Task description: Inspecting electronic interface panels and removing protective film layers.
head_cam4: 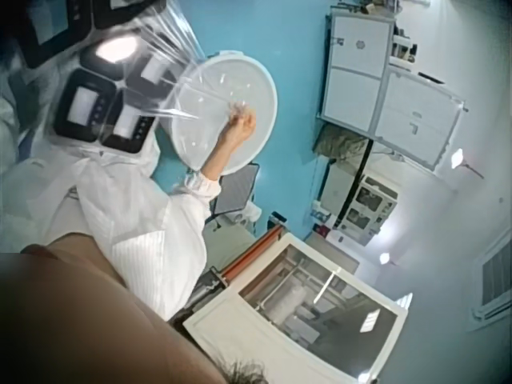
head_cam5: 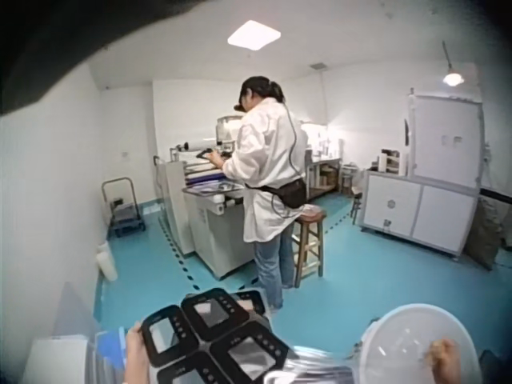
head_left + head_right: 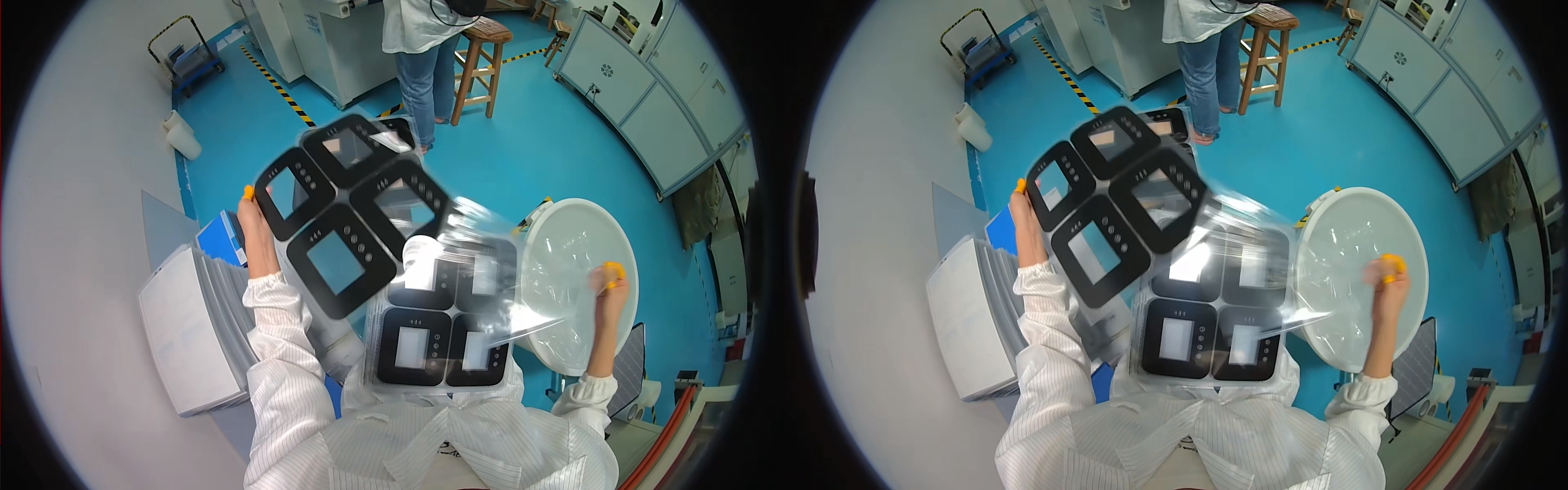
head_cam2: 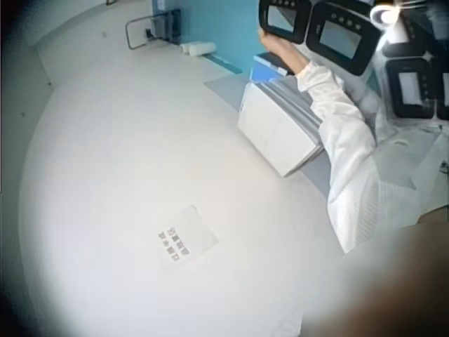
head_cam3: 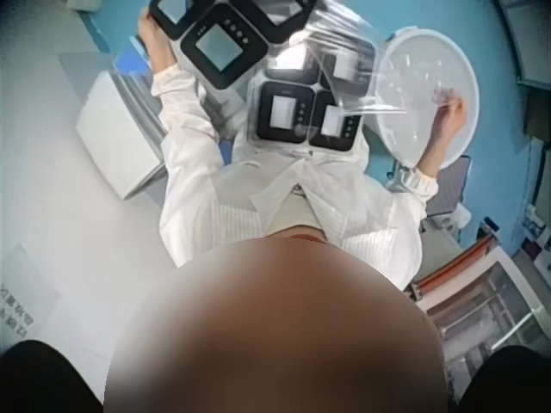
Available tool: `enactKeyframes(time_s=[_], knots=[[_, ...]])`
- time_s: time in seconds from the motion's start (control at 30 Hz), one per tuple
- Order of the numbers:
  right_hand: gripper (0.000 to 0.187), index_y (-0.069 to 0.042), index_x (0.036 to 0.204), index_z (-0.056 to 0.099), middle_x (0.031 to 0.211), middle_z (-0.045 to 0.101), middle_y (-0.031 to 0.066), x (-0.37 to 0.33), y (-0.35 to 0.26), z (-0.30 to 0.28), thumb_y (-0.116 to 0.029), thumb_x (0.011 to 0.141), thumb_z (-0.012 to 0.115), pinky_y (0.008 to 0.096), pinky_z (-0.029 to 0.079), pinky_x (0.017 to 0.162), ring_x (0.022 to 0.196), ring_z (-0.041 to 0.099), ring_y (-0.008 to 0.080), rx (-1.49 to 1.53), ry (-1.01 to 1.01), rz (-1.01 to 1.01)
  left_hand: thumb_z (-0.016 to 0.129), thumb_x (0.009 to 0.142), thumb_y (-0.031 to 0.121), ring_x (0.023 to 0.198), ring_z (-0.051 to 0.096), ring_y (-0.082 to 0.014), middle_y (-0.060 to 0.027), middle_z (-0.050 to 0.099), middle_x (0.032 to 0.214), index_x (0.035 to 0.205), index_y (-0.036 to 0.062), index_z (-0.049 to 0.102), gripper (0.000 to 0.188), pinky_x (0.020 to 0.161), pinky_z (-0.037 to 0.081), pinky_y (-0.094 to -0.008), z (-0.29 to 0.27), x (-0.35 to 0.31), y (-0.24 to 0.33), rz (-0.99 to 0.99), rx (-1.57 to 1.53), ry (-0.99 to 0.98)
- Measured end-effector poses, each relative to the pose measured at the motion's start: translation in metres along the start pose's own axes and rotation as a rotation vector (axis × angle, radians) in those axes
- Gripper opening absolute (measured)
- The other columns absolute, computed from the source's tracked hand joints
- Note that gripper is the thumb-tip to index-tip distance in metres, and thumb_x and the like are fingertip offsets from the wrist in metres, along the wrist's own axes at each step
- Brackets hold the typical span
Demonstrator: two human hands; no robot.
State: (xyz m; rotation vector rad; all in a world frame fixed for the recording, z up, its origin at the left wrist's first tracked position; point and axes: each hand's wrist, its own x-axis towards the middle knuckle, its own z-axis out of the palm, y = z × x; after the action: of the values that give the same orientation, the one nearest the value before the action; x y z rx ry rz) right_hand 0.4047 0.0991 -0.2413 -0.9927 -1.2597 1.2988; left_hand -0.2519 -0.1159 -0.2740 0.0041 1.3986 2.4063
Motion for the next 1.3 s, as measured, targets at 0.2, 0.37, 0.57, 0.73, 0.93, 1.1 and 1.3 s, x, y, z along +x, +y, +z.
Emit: enactKeyframes(time_s=[0.2, 0.37, 0.57, 0.73, 0.93, 1.1, 1.3], knots=[[0.028, 0.003, 0.112, 0.052, 0.107, 0.057, 0.0132, 0.033, 0.091, -0.281, -0.009, 0.087, 0.05, 0.0281, 0.046, 0.084, 0.103, 0.054, 0.0214, 0.44, 0.411, -0.02, 0.027, 0.093, 0.013, 0.088, 0.058, -0.0251, -0.0178, 0.057, 0.099, 0.104, -0.0059, 0.045, 0.028, 0.083, 0.05, -0.0317, 0.044, 0.026, -0.028, -0.185, -0.344, 0.063], [0.036, 0.004, 0.122, 0.045, 0.126, 0.046, 0.018, 0.008, 0.111, -0.167, -0.012, 0.09, 0.044, 0.0381, 0.032, 0.1, 0.12, 0.041, 0.0287, -1.007, 1.145, -0.519, 0.026, 0.091, 0.011, 0.085, 0.062, -0.0296, -0.026, 0.058, 0.102, 0.103, -0.0093, 0.046, 0.03, 0.075, 0.055, -0.0337, 0.008, 0.029, -0.045, -0.316, -0.767, -0.153], [0.038, -0.001, 0.12, 0.051, 0.121, 0.052, 0.0144, -0.052, 0.209, -0.137, -0.023, 0.089, 0.047, 0.0349, 0.033, 0.098, 0.113, 0.047, 0.0269, -0.939, -0.445, 0.279, 0.024, 0.091, 0.009, 0.089, 0.062, -0.0338, -0.0242, 0.059, 0.101, 0.104, -0.0098, 0.048, 0.033, 0.075, 0.057, -0.0363, 0.054, -0.003, -0.094, -0.264, -0.734, 0.191], [0.034, 0.0, 0.116, 0.054, 0.109, 0.06, 0.011, -0.044, 0.191, -0.132, -0.018, 0.087, 0.052, 0.0279, 0.04, 0.087, 0.098, 0.055, 0.0198, -0.787, -0.27, 0.328, 0.023, 0.091, 0.009, 0.096, 0.058, -0.0389, -0.0245, 0.058, 0.101, 0.103, -0.0132, 0.046, 0.034, 0.08, 0.054, -0.0444, 0.042, -0.004, -0.1, -0.198, -0.767, 0.238], [0.026, -0.002, 0.108, 0.061, 0.096, 0.064, 0.0036, -0.027, 0.164, -0.142, -0.015, 0.086, 0.056, 0.0235, 0.042, 0.075, 0.088, 0.057, 0.0116, -0.425, 0.332, 0.319, 0.025, 0.093, 0.014, 0.096, 0.059, -0.036, -0.0215, 0.057, 0.103, 0.105, -0.0091, 0.045, 0.033, 0.083, 0.053, -0.0411, 0.027, -0.02, -0.1, -0.114, -0.496, 0.235], [0.03, -0.008, 0.114, 0.057, 0.105, 0.061, 0.0043, -0.003, 0.158, -0.159, -0.025, 0.089, 0.052, 0.0284, 0.04, 0.086, 0.101, 0.056, 0.0147, -0.389, 0.467, 0.161, 0.043, 0.085, 0.001, 0.101, 0.055, -0.0283, -0.0186, 0.054, 0.112, 0.115, -0.0048, 0.047, 0.031, 0.089, 0.044, -0.0372, 0.005, -0.027, -0.101, 0.14, 0.208, 0.118], [0.045, -0.004, 0.123, 0.049, 0.122, 0.052, 0.0131, 0.011, 0.131, -0.104, -0.036, 0.094, 0.037, 0.0332, 0.035, 0.097, 0.111, 0.049, 0.0209, 0.118, 0.51, 0.072, 0.064, 0.073, 0.005, 0.122, 0.026, -0.0367, -0.0206, 0.029, 0.131, 0.126, 0.0039, 0.042, 0.058, 0.1, 0.024, -0.0471, -0.01, -0.053, -0.109, 0.381, 1.221, 0.35]])
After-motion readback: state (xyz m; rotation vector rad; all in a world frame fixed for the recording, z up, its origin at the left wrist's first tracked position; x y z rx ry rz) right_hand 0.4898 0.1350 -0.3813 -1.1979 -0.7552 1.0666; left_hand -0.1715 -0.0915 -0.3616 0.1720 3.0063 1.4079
